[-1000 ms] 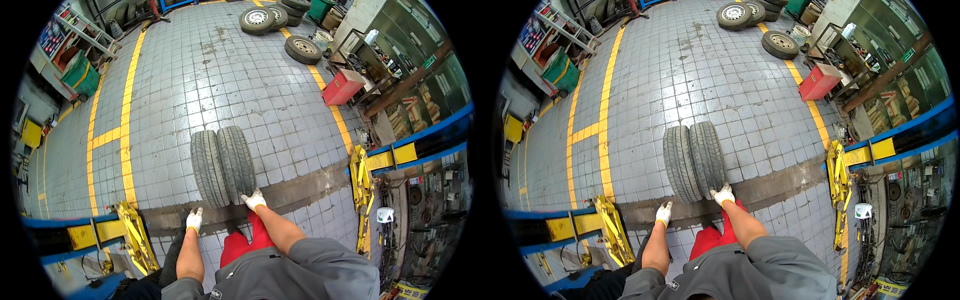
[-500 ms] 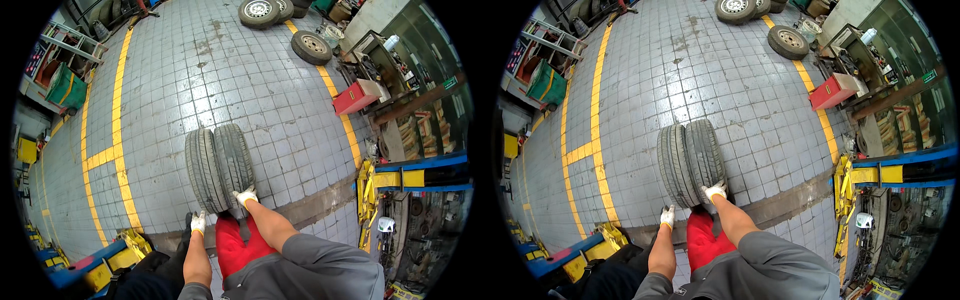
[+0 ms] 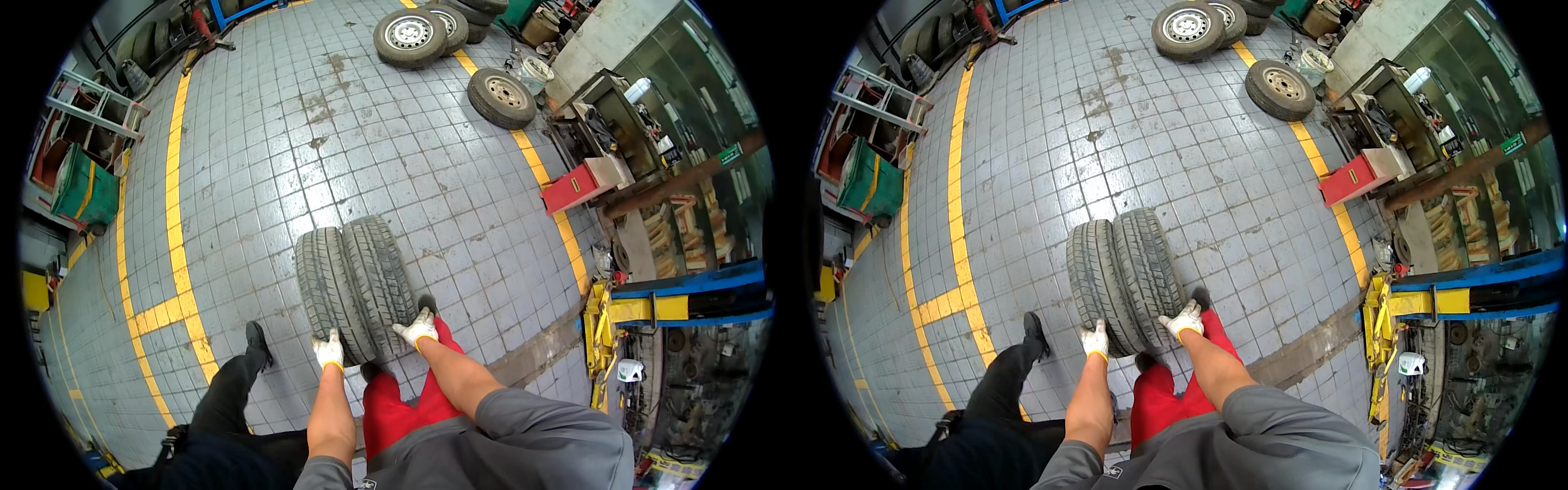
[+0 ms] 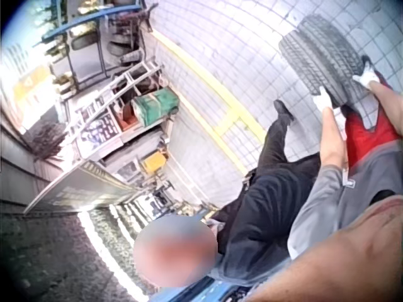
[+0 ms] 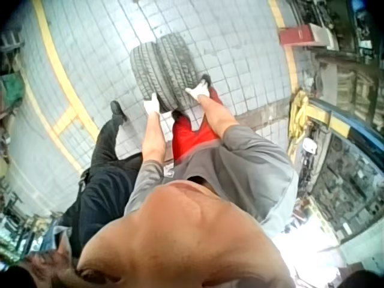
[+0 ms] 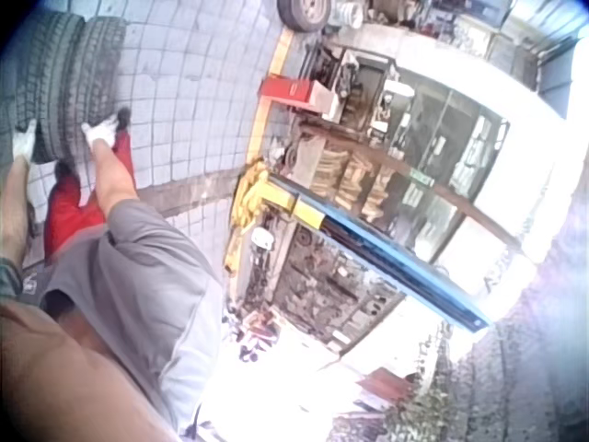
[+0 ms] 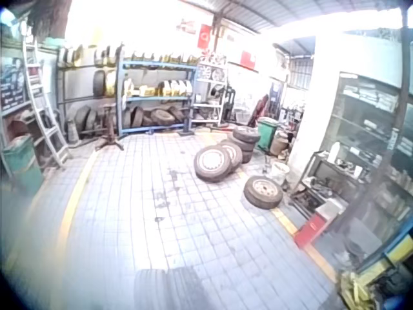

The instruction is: The person uses an impact wrench to loosen and remove lug nuts from a car tire. After removing the tire, they roll it across the garage floor and stack it with other tires.

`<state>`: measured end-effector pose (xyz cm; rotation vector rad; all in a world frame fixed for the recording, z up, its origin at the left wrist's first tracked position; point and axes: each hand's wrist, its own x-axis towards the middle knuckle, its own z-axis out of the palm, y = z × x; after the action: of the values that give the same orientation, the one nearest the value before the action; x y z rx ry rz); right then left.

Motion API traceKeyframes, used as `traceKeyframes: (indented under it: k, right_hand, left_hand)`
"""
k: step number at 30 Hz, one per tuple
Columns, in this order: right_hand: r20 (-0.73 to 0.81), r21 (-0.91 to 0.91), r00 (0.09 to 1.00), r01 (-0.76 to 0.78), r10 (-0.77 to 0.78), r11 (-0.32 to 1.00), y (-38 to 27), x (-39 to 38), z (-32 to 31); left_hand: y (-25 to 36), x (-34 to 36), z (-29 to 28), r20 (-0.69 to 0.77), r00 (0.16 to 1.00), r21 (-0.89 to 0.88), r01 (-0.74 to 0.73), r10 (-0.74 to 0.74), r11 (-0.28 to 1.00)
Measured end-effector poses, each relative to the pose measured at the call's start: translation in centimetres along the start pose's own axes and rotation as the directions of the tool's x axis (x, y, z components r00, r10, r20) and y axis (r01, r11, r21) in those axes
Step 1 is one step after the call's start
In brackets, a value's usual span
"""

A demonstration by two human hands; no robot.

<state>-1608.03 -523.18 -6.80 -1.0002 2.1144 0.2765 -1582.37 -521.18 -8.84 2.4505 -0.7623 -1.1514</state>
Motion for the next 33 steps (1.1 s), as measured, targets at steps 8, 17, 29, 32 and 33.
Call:
traceKeyframes:
  k: [8,17,29,32,33]
  right_hand:
    - [0.051,0.024,0.983,0.176,-0.177,0.984,-15.6,8.0,-6.3]
    - [0.12,0.223,0.913,0.357,-0.389,0.907,-24.1,13.2,-18.7]
    - [0.259,-0.002,0.956,0.143,-0.138,0.99,-21.1,18.3,-21.0]
    - [0.222,0.024,0.967,0.124,-0.126,0.992,-24.0,19.9,-22.7]
    - [0.203,0.039,0.97,0.126,-0.132,0.991,-24.9,20.5,-23.3]
  left_hand:
    - [10.8,10.1,-2.7,-0.013,1.0,0.149,0.021,-0.019,0.989]
    - [24.6,20.0,-8.7,-0.057,0.997,-0.299,-0.073,0.058,0.951]
    - [23.6,24.5,-6.4,-0.044,0.994,0.072,0.108,-0.105,0.992]
    - [28.0,27.5,-6.8,0.044,0.997,0.114,0.054,-0.06,0.992]
    - [29.6,28.5,-6.8,0.074,0.996,0.134,0.041,-0.052,0.99]
